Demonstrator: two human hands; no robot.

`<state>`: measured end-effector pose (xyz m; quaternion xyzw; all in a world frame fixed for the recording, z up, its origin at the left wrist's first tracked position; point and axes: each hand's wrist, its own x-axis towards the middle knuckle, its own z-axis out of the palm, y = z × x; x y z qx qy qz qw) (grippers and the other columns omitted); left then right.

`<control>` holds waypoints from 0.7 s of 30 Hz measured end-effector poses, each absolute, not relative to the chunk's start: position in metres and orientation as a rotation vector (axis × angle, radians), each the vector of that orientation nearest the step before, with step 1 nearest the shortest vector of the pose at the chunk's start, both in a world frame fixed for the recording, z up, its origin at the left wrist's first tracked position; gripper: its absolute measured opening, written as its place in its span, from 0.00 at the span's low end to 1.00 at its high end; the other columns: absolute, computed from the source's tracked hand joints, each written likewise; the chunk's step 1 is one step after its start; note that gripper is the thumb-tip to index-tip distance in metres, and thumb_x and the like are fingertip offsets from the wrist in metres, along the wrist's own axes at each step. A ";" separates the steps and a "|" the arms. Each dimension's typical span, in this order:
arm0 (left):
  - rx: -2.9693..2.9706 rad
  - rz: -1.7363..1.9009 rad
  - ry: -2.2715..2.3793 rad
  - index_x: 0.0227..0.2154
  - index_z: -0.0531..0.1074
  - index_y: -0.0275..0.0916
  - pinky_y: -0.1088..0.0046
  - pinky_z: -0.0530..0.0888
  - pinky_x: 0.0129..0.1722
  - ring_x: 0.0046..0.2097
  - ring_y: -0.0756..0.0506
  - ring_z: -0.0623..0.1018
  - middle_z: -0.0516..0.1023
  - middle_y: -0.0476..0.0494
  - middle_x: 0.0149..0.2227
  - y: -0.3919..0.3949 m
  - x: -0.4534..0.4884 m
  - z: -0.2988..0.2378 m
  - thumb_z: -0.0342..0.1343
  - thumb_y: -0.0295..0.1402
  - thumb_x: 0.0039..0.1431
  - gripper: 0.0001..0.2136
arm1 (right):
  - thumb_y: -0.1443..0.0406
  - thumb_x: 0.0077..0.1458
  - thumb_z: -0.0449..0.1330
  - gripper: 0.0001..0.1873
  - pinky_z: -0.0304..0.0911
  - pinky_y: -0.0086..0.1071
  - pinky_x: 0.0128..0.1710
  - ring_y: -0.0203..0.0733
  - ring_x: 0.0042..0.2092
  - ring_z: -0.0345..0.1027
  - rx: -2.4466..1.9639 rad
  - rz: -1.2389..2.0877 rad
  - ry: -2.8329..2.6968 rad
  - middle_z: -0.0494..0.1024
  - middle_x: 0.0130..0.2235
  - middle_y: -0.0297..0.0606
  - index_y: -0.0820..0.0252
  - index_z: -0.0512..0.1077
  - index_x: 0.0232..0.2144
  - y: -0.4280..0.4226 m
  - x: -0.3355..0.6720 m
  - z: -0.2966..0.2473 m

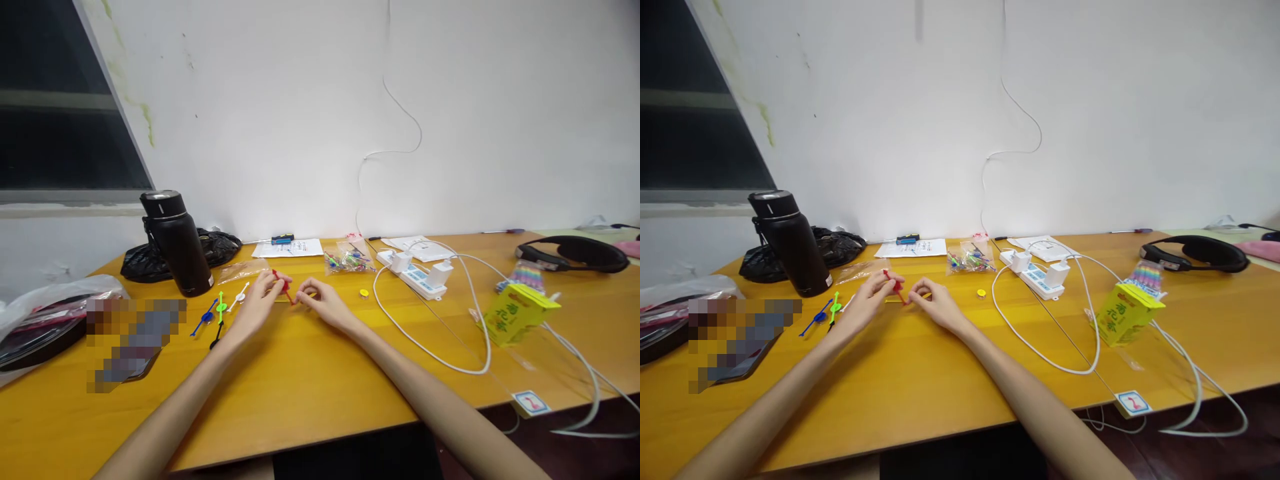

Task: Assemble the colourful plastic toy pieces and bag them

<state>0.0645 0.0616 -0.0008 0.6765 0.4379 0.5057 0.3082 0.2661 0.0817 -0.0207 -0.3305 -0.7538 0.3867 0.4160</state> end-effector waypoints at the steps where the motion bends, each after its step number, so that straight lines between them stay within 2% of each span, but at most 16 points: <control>1: 1.851 1.233 1.207 0.41 0.80 0.41 0.64 0.71 0.55 0.50 0.40 0.78 0.78 0.39 0.46 0.057 0.054 0.003 0.55 0.46 0.61 0.16 | 0.57 0.64 0.58 0.10 0.67 0.31 0.42 0.41 0.42 0.77 -0.881 0.910 -1.946 0.82 0.39 0.39 0.58 0.71 0.38 0.083 0.270 -0.019; 5: 1.875 0.920 1.376 0.42 0.77 0.41 0.62 0.75 0.49 0.47 0.38 0.80 0.79 0.40 0.48 0.034 0.009 0.004 0.60 0.49 0.56 0.18 | 0.65 0.61 0.57 0.05 0.65 0.35 0.41 0.46 0.41 0.76 -1.466 0.345 -2.074 0.82 0.38 0.43 0.58 0.74 0.36 0.095 0.306 -0.007; 8: 1.877 0.895 1.481 0.43 0.75 0.42 0.62 0.75 0.47 0.46 0.37 0.81 0.81 0.39 0.43 0.021 -0.009 -0.002 0.61 0.49 0.53 0.20 | 0.68 0.60 0.55 0.08 0.63 0.39 0.45 0.55 0.50 0.73 -1.810 -0.004 -2.030 0.80 0.45 0.53 0.60 0.75 0.37 0.103 0.340 0.001; 11: 1.889 0.896 1.552 0.42 0.74 0.42 0.61 0.74 0.47 0.43 0.37 0.81 0.82 0.41 0.38 0.014 -0.010 -0.004 0.61 0.49 0.52 0.20 | 0.66 0.56 0.58 0.07 0.64 0.39 0.42 0.58 0.51 0.72 -1.992 0.091 -2.013 0.79 0.48 0.53 0.60 0.76 0.36 0.108 0.365 0.006; 14: 1.893 0.884 1.582 0.44 0.72 0.42 0.62 0.74 0.45 0.39 0.39 0.82 0.81 0.44 0.34 0.012 -0.005 -0.001 0.60 0.49 0.51 0.21 | 0.66 0.51 0.62 0.05 0.63 0.35 0.36 0.52 0.43 0.76 -2.013 0.237 -2.024 0.81 0.41 0.49 0.60 0.76 0.33 0.112 0.376 0.004; 17: 1.878 0.923 1.568 0.44 0.71 0.42 0.65 0.75 0.39 0.35 0.41 0.81 0.79 0.46 0.32 0.013 -0.001 0.002 0.59 0.47 0.51 0.20 | 0.69 0.47 0.64 0.04 0.61 0.30 0.32 0.46 0.35 0.75 -1.923 0.331 -2.082 0.81 0.34 0.44 0.61 0.76 0.30 0.116 0.376 0.000; 21: 1.897 0.939 1.565 0.42 0.71 0.42 0.67 0.73 0.34 0.31 0.42 0.80 0.77 0.49 0.28 0.016 -0.002 0.002 0.59 0.44 0.50 0.18 | 0.70 0.47 0.65 0.06 0.61 0.29 0.34 0.43 0.37 0.74 -1.711 0.354 -2.172 0.81 0.37 0.42 0.61 0.76 0.32 0.118 0.366 -0.003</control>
